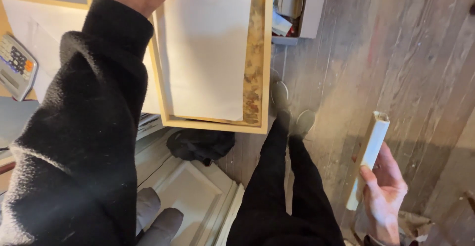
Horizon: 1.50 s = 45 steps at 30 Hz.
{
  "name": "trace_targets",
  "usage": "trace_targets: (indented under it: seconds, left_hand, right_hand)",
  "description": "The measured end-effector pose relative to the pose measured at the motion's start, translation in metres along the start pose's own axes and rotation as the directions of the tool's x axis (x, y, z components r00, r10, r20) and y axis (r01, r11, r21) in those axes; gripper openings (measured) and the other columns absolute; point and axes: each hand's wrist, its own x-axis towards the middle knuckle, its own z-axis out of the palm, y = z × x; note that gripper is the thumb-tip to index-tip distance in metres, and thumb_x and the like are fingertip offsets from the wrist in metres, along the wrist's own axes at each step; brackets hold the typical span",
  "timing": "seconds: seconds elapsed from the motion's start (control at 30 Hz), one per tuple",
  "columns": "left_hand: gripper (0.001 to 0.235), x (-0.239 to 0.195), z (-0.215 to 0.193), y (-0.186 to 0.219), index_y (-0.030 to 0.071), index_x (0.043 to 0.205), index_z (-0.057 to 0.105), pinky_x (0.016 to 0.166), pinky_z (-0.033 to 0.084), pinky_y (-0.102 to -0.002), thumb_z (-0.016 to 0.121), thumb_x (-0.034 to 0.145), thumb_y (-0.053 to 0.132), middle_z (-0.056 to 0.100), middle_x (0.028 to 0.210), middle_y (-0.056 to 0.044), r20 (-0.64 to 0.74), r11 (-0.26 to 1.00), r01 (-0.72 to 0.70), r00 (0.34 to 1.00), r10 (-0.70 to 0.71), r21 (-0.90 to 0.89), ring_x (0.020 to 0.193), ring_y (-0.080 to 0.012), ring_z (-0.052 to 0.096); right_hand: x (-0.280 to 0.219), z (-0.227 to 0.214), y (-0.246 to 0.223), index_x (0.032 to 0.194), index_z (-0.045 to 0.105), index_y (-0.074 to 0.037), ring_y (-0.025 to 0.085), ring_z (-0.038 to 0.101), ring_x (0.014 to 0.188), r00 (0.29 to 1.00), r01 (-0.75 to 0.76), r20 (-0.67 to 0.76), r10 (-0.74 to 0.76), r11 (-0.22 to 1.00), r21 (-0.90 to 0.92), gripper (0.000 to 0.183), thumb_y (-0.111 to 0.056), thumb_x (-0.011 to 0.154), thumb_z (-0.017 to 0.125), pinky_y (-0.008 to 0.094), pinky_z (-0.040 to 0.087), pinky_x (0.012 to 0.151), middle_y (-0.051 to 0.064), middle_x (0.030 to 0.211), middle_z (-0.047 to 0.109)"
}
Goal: Sanding the edges of a wooden frame using a sanding block.
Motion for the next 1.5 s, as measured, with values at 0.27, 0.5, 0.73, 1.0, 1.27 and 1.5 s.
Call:
trace_targets:
  seconds: [0.27,0.5,0.73,1.0,1.27,1.5]
  left_hand:
    - [0.028,0.052,-0.058,0.026,-0.001,0.133,0.071,0.07,0.054,-0.036,0.073,0.106,0.006,0.067,0.115,-0.009,-0.145,0.89,0.11,0.97,-0.193,-0.442,0.075,-0.0233,0.065]
    - [0.022,0.081,-0.076,0.083,0.003,0.128,0.067,0.082,0.075,-0.037,0.067,0.106,0.005,0.068,0.103,-0.008,-0.084,0.522,0.241,0.847,-0.524,-0.818,0.082,-0.0193,0.073]
    - [0.028,0.101,-0.099,0.092,0.006,0.135,0.063,0.092,0.073,-0.04,0.067,0.108,0.011,0.066,0.111,-0.006,-0.155,0.433,0.158,0.782,-0.603,-0.887,0.096,-0.0203,0.076]
    - [0.025,0.105,-0.119,0.104,0.01,0.134,0.064,0.096,0.074,-0.043,0.065,0.109,0.01,0.065,0.109,-0.004,-0.185,0.39,0.11,0.742,-0.644,-0.914,0.097,-0.0171,0.075]
    - [0.013,0.096,-0.162,0.142,0.001,0.107,0.058,0.084,0.051,-0.033,0.066,0.099,-0.006,0.054,0.098,-0.008,-0.251,0.401,0.048,0.711,-0.657,-0.915,0.085,-0.0219,0.057]
    - [0.029,0.082,-0.185,0.177,0.003,0.127,0.066,0.085,0.06,-0.031,0.071,0.099,-0.003,0.067,0.112,-0.008,-0.224,0.392,0.069,0.724,-0.652,-0.917,0.094,-0.0191,0.068]
  right_hand:
    - [-0.001,-0.002,-0.031,0.162,0.042,0.007,0.034,0.056,0.136,0.99,-0.107,-0.098,0.105,0.994,-0.019,0.074,0.013,0.09,0.057,0.048,0.051,0.11,0.024,0.16,0.053]
    - [0.007,-0.015,-0.067,0.163,0.043,0.002,0.031,0.055,0.14,0.997,-0.002,-0.074,0.0,1.0,-0.029,0.075,0.016,0.091,0.055,0.042,0.046,0.116,0.021,0.159,0.055]
    - [0.011,-0.015,-0.085,0.165,0.04,0.005,0.033,0.056,0.136,0.99,0.135,-0.041,-0.137,0.99,-0.042,0.072,0.015,0.094,0.053,0.044,0.051,0.111,0.025,0.161,0.051]
    - [-0.001,-0.015,-0.102,0.164,0.041,-0.001,0.032,0.055,0.144,0.991,0.134,0.0,-0.134,0.99,-0.05,0.073,0.012,0.094,0.055,0.043,0.051,0.116,0.022,0.164,0.051]
    - [0.007,-0.028,-0.096,0.163,0.039,0.006,0.03,0.051,0.144,0.997,0.063,-0.042,-0.068,0.991,-0.117,0.073,0.013,0.092,0.054,0.04,0.041,0.12,0.021,0.165,0.048]
    - [0.012,-0.024,-0.086,0.165,0.04,0.005,0.034,0.058,0.131,0.994,0.087,-0.06,-0.09,0.995,-0.04,0.074,0.017,0.093,0.052,0.044,0.048,0.111,0.025,0.159,0.053]
